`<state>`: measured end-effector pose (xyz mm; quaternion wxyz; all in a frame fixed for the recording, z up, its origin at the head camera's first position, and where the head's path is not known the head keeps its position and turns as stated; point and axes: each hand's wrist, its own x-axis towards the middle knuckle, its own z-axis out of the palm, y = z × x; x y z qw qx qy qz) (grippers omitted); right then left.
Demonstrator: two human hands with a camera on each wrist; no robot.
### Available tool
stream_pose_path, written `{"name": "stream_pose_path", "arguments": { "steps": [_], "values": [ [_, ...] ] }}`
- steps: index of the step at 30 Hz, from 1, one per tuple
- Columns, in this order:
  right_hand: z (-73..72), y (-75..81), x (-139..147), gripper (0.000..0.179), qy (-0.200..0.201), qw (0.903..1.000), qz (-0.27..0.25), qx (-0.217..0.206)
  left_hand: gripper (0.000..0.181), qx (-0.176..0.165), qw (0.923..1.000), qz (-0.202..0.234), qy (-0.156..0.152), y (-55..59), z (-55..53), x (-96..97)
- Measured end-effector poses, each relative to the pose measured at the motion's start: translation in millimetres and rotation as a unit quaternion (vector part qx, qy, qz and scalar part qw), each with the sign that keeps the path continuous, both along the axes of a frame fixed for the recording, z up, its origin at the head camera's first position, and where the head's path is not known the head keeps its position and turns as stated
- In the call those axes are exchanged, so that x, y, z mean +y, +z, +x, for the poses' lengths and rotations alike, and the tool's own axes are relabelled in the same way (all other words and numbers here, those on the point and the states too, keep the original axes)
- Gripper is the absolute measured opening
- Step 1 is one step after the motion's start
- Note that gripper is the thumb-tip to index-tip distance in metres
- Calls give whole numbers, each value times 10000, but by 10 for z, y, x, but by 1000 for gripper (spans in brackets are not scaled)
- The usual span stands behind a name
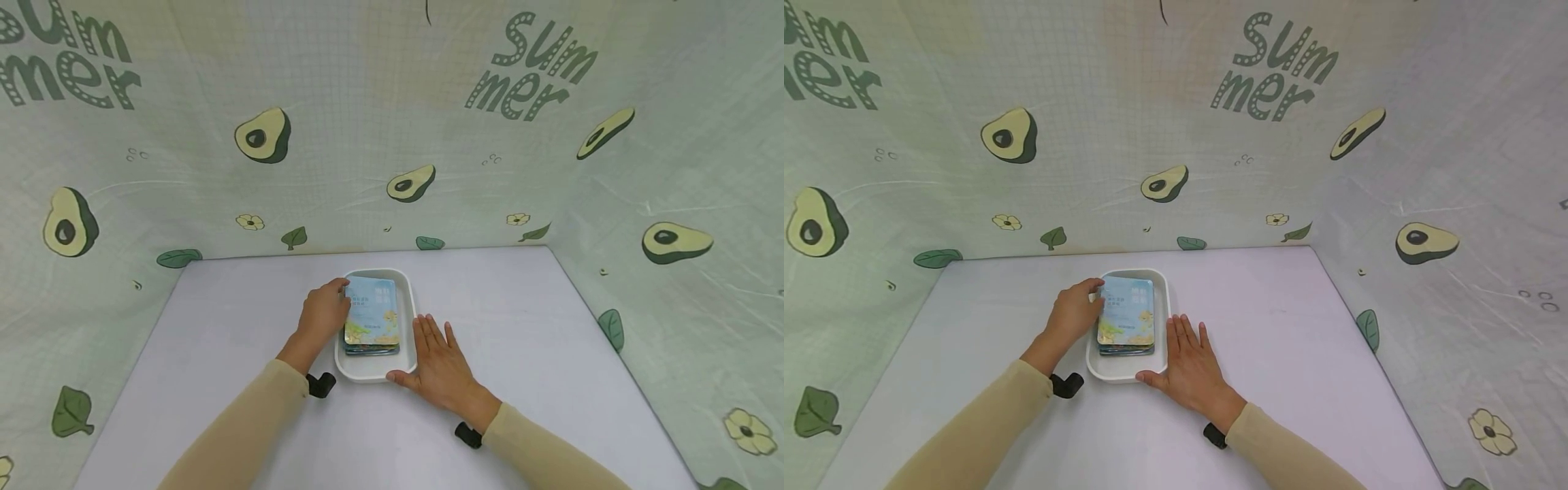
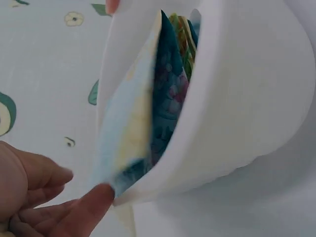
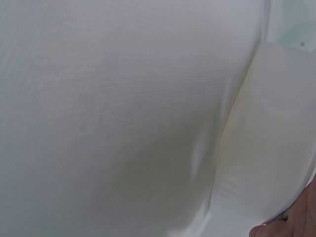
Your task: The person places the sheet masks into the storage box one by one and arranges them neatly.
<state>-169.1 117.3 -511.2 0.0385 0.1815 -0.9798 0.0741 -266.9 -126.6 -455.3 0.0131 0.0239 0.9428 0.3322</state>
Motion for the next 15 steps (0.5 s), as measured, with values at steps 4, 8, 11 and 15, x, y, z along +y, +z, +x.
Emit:
{"name": "stream_pose_path", "arguments": {
  "steps": [4, 8, 11, 15],
  "values": [
    [-24, 1, -12, 117, 4, 10000, -19, 42, 41, 513, 9984, -209, 130, 36, 101, -48],
    [-47, 7, -10, 117, 11, 10000, -91, 7, 39, 792, 9966, -135, 155, 17, 215, -137],
    [-62, 47, 27, 113, 35, 9994, -278, -189, 38, 1017, 9943, -295, 113, -48, 303, -247],
    [-128, 127, 171, 96, 0, 9981, -548, -282, 39, 1307, 9876, -851, -164, -189, 414, -464]
  ]
}}
